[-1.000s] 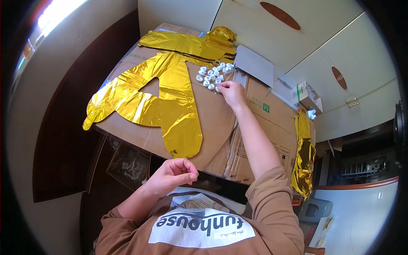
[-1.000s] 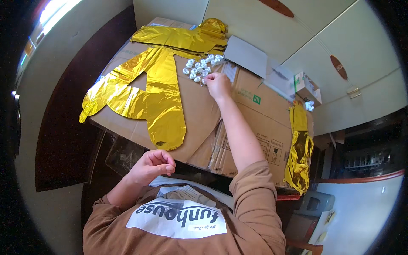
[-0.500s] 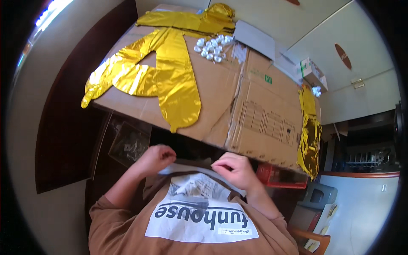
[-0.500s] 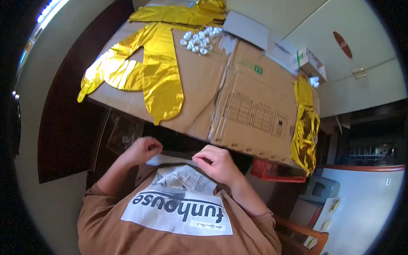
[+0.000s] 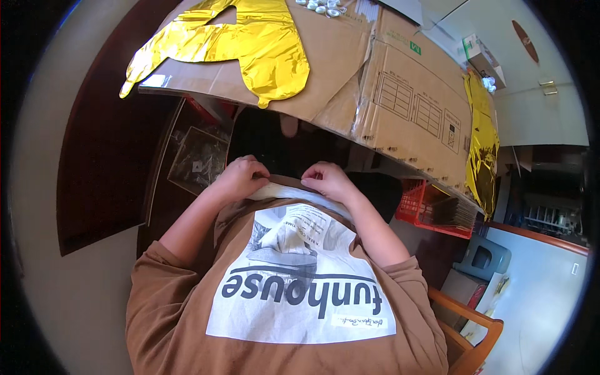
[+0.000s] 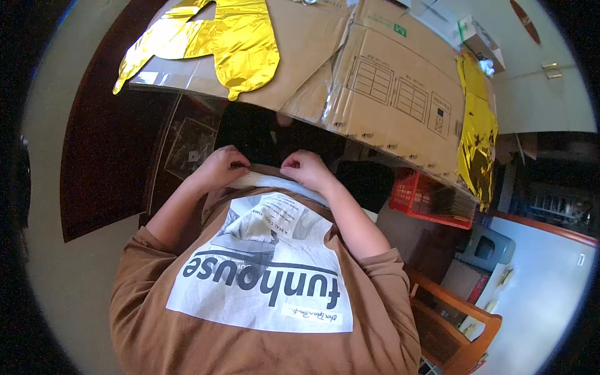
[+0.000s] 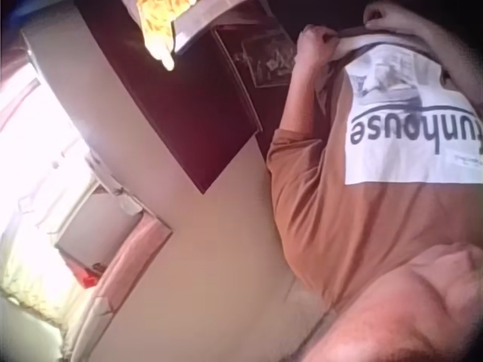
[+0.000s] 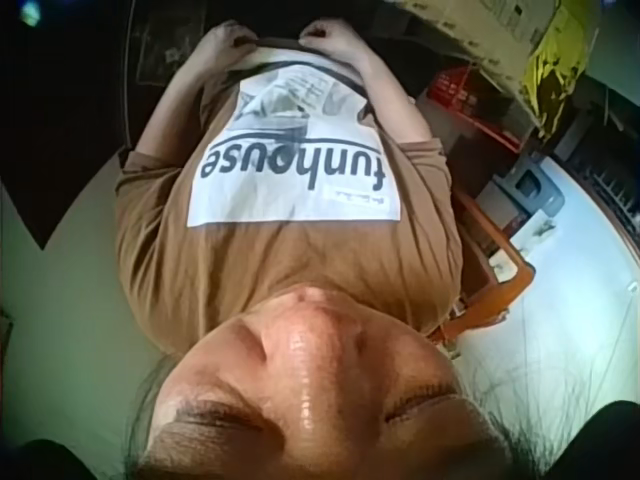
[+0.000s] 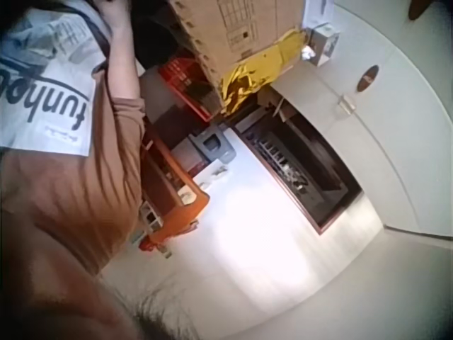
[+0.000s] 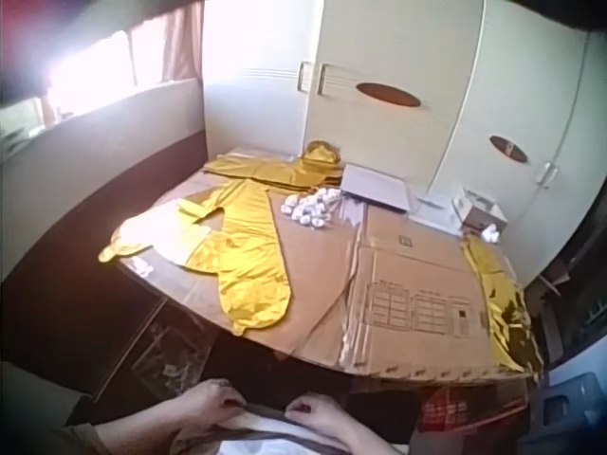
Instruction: Threading small white foam-like pieces onto a thin white string.
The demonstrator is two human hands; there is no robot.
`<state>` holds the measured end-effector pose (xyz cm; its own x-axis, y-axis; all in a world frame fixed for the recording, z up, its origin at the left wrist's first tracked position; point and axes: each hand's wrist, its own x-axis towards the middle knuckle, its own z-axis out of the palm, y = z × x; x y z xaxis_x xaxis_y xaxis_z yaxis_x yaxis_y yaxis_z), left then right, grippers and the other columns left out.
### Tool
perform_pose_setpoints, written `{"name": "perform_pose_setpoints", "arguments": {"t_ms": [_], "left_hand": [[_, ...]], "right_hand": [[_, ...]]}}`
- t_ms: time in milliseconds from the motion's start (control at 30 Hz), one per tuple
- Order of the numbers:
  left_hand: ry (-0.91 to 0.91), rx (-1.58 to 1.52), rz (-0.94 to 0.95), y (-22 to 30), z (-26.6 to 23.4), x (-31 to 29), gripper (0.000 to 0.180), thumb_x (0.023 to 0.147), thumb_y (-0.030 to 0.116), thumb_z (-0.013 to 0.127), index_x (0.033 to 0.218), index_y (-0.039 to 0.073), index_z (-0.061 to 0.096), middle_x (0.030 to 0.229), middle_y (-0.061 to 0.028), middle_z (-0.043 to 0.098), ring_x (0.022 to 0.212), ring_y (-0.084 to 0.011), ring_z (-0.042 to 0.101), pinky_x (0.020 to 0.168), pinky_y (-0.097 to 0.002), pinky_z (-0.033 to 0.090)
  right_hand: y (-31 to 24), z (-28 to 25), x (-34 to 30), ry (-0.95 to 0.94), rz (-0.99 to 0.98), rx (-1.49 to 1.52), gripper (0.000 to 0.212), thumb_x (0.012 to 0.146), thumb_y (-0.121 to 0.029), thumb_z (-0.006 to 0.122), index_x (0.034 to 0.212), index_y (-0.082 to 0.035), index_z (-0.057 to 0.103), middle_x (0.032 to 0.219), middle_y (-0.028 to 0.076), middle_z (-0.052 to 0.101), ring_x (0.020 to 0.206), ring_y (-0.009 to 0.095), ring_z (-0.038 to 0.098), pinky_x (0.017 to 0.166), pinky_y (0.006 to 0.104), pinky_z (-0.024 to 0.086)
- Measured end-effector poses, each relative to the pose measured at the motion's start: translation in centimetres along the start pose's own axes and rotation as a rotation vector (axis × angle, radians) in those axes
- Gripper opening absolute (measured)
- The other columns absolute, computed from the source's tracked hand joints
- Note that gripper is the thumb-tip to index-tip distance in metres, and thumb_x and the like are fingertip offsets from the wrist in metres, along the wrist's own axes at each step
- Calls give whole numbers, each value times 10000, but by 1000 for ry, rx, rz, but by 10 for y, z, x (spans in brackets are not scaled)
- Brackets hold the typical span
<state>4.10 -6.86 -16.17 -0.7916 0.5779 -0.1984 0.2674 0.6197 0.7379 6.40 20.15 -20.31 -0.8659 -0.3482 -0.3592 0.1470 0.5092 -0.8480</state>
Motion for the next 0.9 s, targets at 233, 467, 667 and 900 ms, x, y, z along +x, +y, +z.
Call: {"name": "perform_pose_setpoints", "arguments": {"t_ms": [233,467,667,900], "left_hand": [[4,86,66,-2,9,3,173,709,180,696,834,64,721,864,-157,639,869,-320,615,788,-389,494],[-75,49,57,5,3,12,189,737,155,701,872,23,706,844,-164,645,868,-317,611,793,-388,486],[-3,-107,148,37,2,28,208,776,181,689,897,12,704,841,-173,647,822,-311,627,739,-379,500],[80,-144,480,117,-63,32,83,784,84,667,832,21,690,738,-141,610,681,-304,612,626,-374,495]], "right_hand": [[-1,1,9,-212,-11,-136,233,732,-237,678,829,-28,709,793,146,689,703,234,661,671,339,515],[-14,-13,1,-11,-39,-119,201,770,-215,671,819,-23,699,780,143,684,691,243,651,657,340,506],[-33,-19,-7,112,-75,-11,181,798,-181,668,847,-7,672,797,128,652,737,217,632,679,326,489],[-88,-9,-33,129,-309,809,346,966,-279,515,1191,-19,472,1191,70,529,1101,151,509,934,299,401]]}}
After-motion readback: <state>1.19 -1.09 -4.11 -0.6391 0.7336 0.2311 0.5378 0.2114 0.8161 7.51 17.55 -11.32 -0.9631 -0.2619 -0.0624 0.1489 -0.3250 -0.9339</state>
